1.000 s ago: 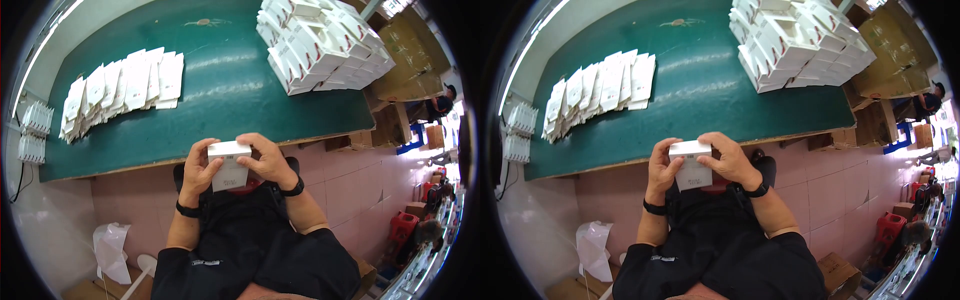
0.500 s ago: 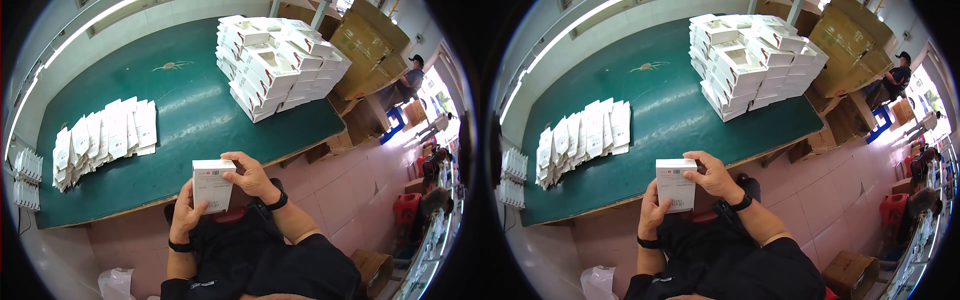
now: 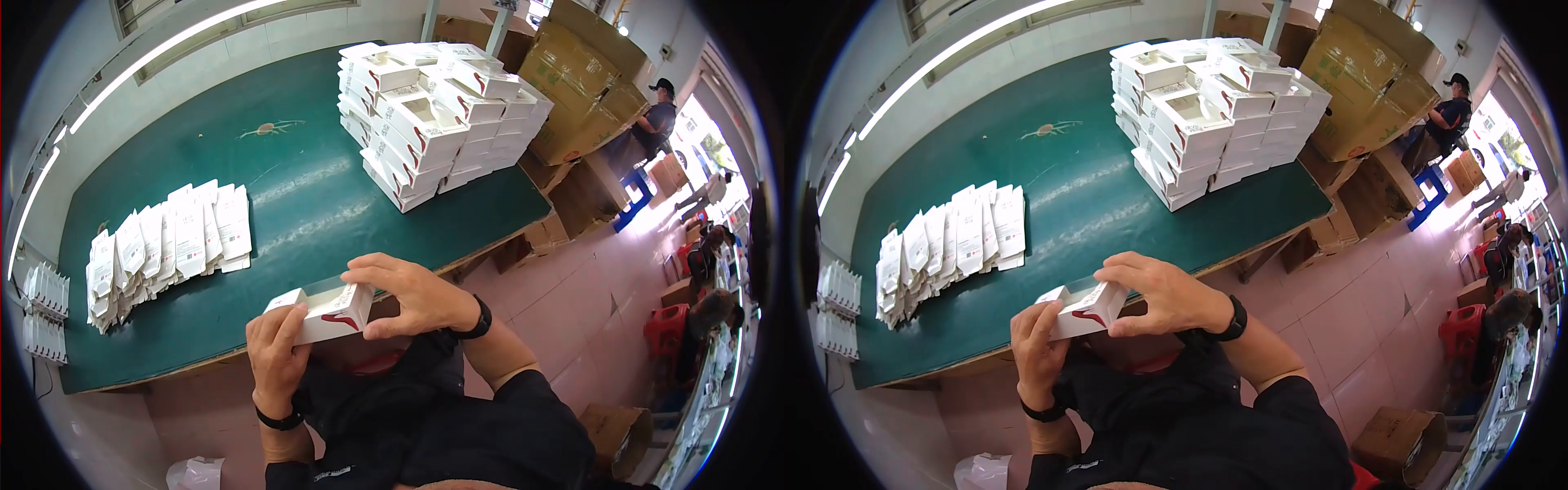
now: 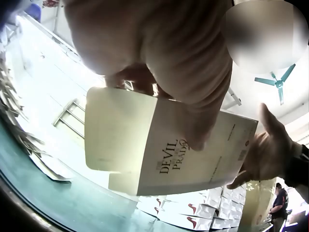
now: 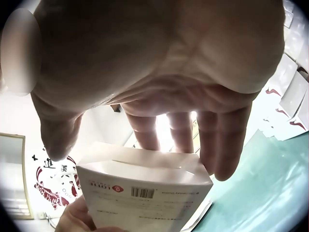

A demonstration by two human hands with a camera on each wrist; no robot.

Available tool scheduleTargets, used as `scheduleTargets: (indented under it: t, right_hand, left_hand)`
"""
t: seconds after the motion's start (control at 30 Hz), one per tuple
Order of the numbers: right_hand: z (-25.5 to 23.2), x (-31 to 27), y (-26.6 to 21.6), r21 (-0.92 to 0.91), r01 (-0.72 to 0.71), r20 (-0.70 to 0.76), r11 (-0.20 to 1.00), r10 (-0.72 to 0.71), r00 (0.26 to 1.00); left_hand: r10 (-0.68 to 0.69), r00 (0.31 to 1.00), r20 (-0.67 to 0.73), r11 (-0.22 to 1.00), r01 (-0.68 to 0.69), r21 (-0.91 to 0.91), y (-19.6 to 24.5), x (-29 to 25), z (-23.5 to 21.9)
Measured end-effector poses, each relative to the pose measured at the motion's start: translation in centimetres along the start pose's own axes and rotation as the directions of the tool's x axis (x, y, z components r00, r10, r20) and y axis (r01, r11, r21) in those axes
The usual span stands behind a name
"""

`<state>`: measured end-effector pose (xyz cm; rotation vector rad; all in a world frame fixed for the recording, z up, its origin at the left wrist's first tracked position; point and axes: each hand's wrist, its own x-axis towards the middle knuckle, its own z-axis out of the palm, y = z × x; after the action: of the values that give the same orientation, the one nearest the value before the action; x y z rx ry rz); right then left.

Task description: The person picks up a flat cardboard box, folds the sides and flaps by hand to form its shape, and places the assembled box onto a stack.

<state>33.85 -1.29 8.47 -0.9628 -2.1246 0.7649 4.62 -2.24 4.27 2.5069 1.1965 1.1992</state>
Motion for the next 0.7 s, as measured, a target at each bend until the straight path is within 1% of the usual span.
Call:
scheduleTargets:
  t: [0.03, 0.1, 0.13, 0.17, 0.23, 0.27, 0.3, 0.37, 0.4, 0.43, 0.5, 0.53, 0.57, 0.6, 0.63, 0.67, 0.7]
  right_hand:
    - [0.0, 0.0, 0.0, -0.004, 0.001, -0.001, 1.0, -0.001, 1.0]
    - [0.3, 0.1, -0.1, -0.108, 0.042, -0.042, 0.993, -0.047, 0.998]
    - [0.3, 0.1, -0.1, -0.161, 0.06, -0.061, 0.985, -0.071, 0.996]
    - [0.3, 0.2, -0.2, -0.164, 0.059, -0.064, 0.985, -0.07, 0.995]
    - [0.0, 0.3, -0.3, -0.17, 0.069, -0.121, 0.983, -0.09, 0.989]
    - [-0.2, 0.5, -0.3, -0.174, 0.074, -0.148, 0.982, -0.101, 0.984]
    - [-0.6, 0.6, -0.3, -0.179, 0.074, -0.149, 0.981, -0.101, 0.984]
    - [-2.0, 0.8, -0.5, -0.221, 0.074, -0.229, 0.973, -0.125, 0.965]
    - [-2.8, 0.9, -0.4, -0.242, 0.073, -0.268, 0.968, -0.139, 0.953]
    - [-3.8, 0.9, -0.1, -0.245, 0.073, -0.269, 0.967, -0.14, 0.953]
    - [-6.0, 1.3, 0.6, -0.4, 0.032, -0.446, 0.916, -0.225, 0.866]
    - [-7.0, 1.5, 1.3, -0.401, 0.032, -0.446, 0.916, -0.226, 0.866]
    - [-8.0, 1.9, 2.3, -0.414, -0.033, -0.571, 0.91, -0.232, 0.788]
    - [-8.9, 2.3, 3.4, -0.418, -0.096, -0.682, 0.903, -0.242, 0.69]
    - [-9.8, 2.6, 4.4, -0.421, -0.094, -0.681, 0.902, -0.246, 0.69]
    - [-10.6, 3.0, 5.3, -0.449, -0.149, -0.725, 0.881, -0.262, 0.636]
    - [-11.3, 3.3, 6.3, -0.471, -0.204, -0.765, 0.858, -0.282, 0.58]
  left_hand:
    - [0.038, 0.999, -0.011, 0.999, -0.038, 0.035, -0.1, 0.3, 0.1]
    - [0.112, 0.993, -0.026, 0.988, -0.109, 0.105, -0.2, 0.6, 0.2]
    - [0.115, 0.993, -0.026, 0.988, -0.111, 0.103, -0.3, 0.7, 0.4]
    - [0.12, 0.992, -0.036, 0.984, -0.114, 0.136, -0.4, 0.8, 0.7]
    - [0.13, 0.99, -0.057, 0.973, -0.116, 0.201, -0.4, 0.9, 1.3]
    - [0.133, 0.989, -0.061, 0.973, -0.119, 0.199, -0.2, 1.0, 1.5]
    - [0.119, 0.983, -0.14, 0.974, -0.088, 0.211, 0.0, 1.1, 1.7]
    - [0.092, 0.951, -0.294, 0.974, -0.025, 0.226, 0.2, 1.2, 2.0]
    - [0.095, 0.95, -0.296, 0.974, -0.028, 0.224, 0.1, 1.2, 2.1]
    - [0.036, 0.944, -0.327, 0.99, 0.011, 0.139, -0.4, 1.0, 2.3]
    - [-0.088, 0.924, -0.371, 0.996, 0.081, -0.034, -1.5, 0.5, 2.8]
    - [-0.087, 0.924, -0.372, 0.996, 0.08, -0.035, -2.2, -0.1, 3.2]
    - [-0.14, 0.941, -0.308, 0.99, 0.136, -0.034, -3.2, -0.9, 3.7]
    - [-0.191, 0.951, -0.244, 0.981, 0.19, -0.029, -4.1, -1.6, 4.4]
    - [-0.243, 0.953, -0.18, 0.97, 0.243, -0.021, -4.9, -2.2, 4.9]
    - [-0.243, 0.953, -0.183, 0.97, 0.243, -0.023, -5.4, -3.0, 5.5]
    - [-0.255, 0.955, -0.151, 0.966, 0.258, 0.003, -5.9, -3.9, 6.0]
